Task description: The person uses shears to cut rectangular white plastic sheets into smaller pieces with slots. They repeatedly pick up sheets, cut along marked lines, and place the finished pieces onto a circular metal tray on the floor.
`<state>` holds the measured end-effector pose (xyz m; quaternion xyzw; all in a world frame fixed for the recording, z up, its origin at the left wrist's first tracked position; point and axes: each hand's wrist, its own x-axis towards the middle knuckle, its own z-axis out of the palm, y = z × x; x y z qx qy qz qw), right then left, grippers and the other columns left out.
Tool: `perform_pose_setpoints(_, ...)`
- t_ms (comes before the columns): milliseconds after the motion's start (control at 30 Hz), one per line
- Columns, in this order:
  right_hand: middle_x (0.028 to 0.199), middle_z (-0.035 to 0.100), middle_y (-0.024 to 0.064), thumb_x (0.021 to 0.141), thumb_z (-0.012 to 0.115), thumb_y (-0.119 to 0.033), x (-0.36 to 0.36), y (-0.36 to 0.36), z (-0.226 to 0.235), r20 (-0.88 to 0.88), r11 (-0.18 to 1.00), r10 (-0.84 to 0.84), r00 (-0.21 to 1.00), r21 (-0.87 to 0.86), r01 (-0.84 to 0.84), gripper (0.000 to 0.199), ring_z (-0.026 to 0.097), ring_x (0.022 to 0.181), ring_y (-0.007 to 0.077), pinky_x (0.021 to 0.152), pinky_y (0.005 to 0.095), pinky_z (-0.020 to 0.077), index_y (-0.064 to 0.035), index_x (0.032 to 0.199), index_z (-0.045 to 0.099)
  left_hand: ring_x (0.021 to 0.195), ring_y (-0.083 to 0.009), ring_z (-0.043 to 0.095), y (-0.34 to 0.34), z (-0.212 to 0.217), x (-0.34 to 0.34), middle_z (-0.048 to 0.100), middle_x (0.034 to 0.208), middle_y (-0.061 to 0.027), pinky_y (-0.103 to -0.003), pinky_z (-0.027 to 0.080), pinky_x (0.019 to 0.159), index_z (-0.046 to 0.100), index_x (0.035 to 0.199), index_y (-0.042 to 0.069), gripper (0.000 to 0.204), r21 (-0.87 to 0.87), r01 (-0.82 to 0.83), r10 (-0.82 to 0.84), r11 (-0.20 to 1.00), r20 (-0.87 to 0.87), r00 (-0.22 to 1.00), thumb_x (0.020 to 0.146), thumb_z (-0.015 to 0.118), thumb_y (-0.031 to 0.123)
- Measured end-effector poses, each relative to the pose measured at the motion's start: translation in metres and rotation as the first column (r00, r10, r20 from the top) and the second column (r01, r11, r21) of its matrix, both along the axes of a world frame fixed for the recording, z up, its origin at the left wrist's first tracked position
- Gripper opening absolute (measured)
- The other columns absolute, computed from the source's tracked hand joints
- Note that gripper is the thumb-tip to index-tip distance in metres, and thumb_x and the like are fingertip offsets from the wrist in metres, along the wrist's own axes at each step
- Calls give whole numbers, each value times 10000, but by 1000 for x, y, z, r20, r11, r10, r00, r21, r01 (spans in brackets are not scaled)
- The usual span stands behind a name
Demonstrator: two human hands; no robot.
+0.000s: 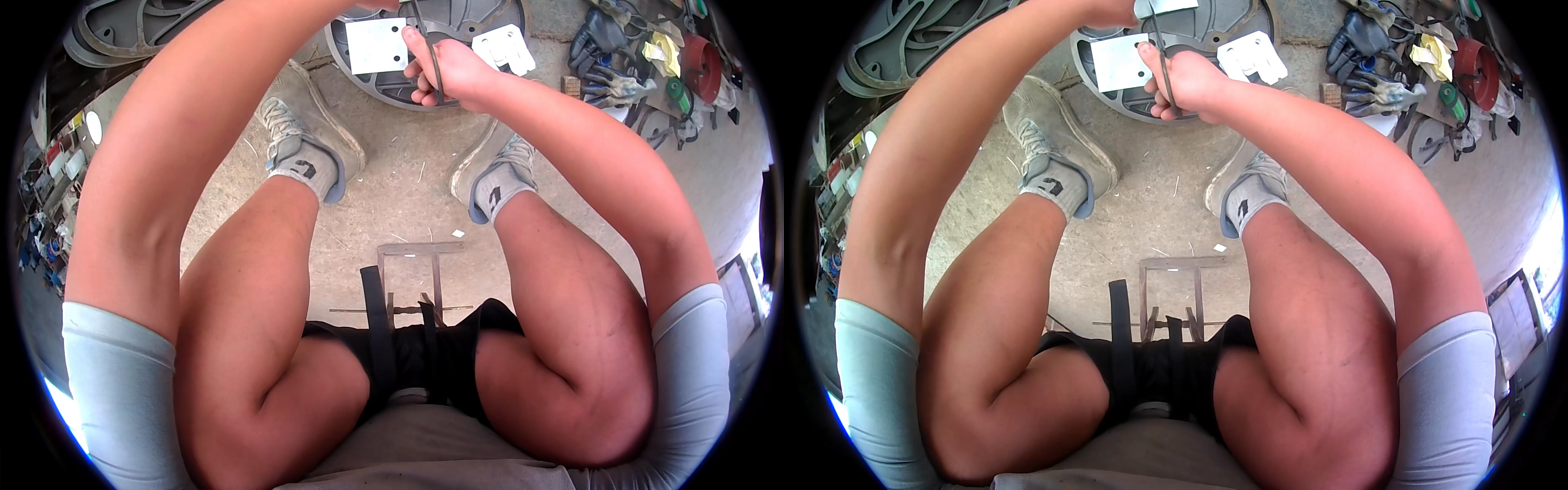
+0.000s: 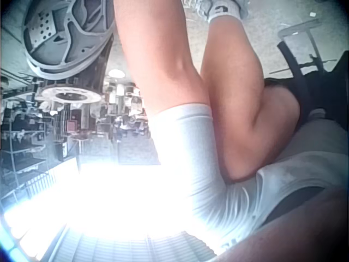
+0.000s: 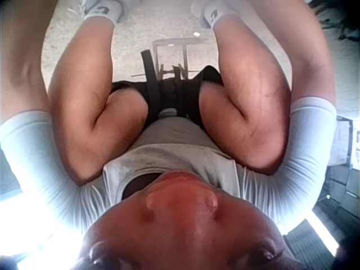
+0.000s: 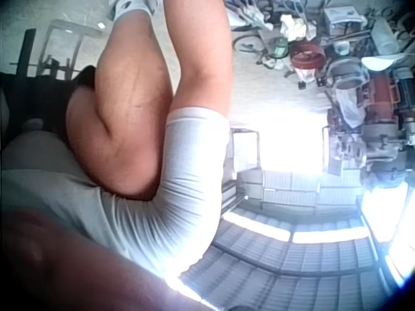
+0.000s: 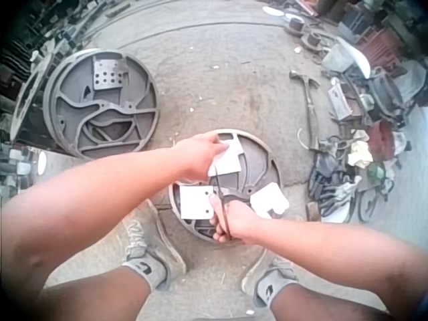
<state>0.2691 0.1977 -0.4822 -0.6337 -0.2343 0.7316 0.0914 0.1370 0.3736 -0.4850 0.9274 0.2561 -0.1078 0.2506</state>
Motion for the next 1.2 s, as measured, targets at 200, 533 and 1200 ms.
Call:
perform_pose_setpoints(200,775,636,73,1054,467,-751,-4,-2,-3,32,999,-52,998,-7,52,869,689,701,153,648,285,582,92,1084,674,1360,-394,599,15,-13,7,568,1509,-189,-434,508,1135,563,1554,127,801,-27,29,-32,999,-108,994,787,791,152)
perform_pose_setpoints(533,740,647,66,1033,547,-733,-4,-2,-3,34,994,-104,994,-30,105,794,682,678,155,633,294,583,51,1020,670,1343,-398,605,20,-22,9,580,1482,-200,-443,509,1125,575,1546,127,734,-51,-8,2,999,-115,993,832,746,123)
perform_pose_setpoints(1200,692,653,32,1038,667,-608,22,-131,350,90,750,-246,965,649,130,626,644,591,102,557,277,506,1,902,722,1047,-152,691,-162,383,-55,733,1154,-88,-311,558,942,591,1287,-18,304,-705,-154,720,692,660,212,1094,669,204)
